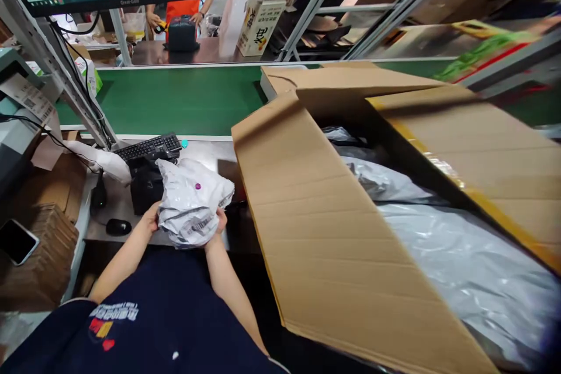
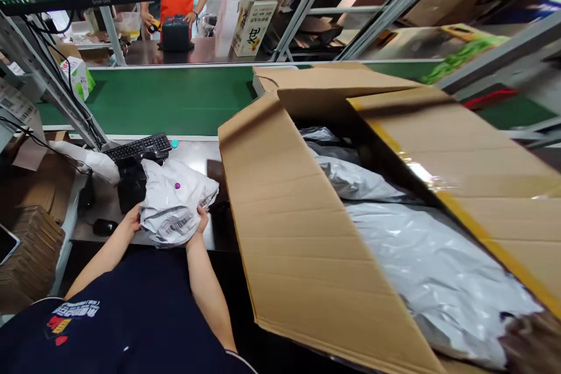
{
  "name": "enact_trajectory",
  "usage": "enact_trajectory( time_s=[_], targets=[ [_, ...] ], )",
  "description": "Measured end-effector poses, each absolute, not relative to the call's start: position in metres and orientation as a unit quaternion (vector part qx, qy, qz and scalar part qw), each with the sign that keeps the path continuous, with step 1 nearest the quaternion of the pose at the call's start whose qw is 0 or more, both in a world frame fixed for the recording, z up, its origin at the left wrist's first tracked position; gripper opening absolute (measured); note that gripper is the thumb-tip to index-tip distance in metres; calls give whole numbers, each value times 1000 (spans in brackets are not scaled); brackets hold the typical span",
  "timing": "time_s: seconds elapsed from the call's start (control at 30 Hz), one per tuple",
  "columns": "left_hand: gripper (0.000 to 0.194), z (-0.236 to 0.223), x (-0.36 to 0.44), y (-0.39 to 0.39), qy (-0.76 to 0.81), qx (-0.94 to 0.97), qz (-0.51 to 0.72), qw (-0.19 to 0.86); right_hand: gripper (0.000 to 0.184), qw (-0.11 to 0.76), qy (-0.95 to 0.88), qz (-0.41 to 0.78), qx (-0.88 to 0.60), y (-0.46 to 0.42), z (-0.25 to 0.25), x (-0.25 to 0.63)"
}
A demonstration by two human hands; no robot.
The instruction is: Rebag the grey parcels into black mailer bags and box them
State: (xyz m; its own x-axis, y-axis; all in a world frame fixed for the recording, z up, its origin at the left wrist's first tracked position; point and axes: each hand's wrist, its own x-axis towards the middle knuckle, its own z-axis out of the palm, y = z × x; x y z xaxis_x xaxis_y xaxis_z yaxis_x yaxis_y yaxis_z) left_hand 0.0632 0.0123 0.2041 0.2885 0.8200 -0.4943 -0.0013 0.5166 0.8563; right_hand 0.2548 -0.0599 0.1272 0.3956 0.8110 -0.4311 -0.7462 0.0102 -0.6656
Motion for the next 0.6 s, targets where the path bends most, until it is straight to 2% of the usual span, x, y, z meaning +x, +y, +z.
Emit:
enact_trajectory(
  time_s=[0.1, 0.2, 0.3, 0.37, 0.4, 0.43, 0.5, 0.57, 0.6],
  targets=[
    [46, 227, 51, 51, 489, 374, 342, 710, 44, 615, -73, 573, -537, -94, 93, 262],
    [61, 277, 57, 89, 376, 452, 337, 736, 54, 519, -101, 558, -640, -122, 78, 278],
    [52, 333, 86, 99, 299, 576, 187, 738, 89, 562, -166, 458, -669, -108, 105, 299],
    [40, 366, 103, 97, 275, 625, 88, 725, 114, 622, -263, 402, -619, -75, 144, 316],
    [36, 379, 106, 97, 263, 647, 57, 714, 119, 641, -312, 395, -580, -57, 165, 324],
    [34, 391, 103, 99, 251, 672, 43, 695, 116, 646, -353, 407, -540, -39, 186, 332],
    [41, 403, 82, 108, 250, 734, 88, 625, 86, 631, -408, 453, -479, -12, 219, 342],
    [57, 398, 47, 116, 301, 770, 226, 516, 51, 617, -426, 491, -443, -1, 234, 345],
    [67, 389, 28, 117, 339, 760, 309, 461, 44, 621, -425, 496, -433, -2, 235, 344]
  ],
)
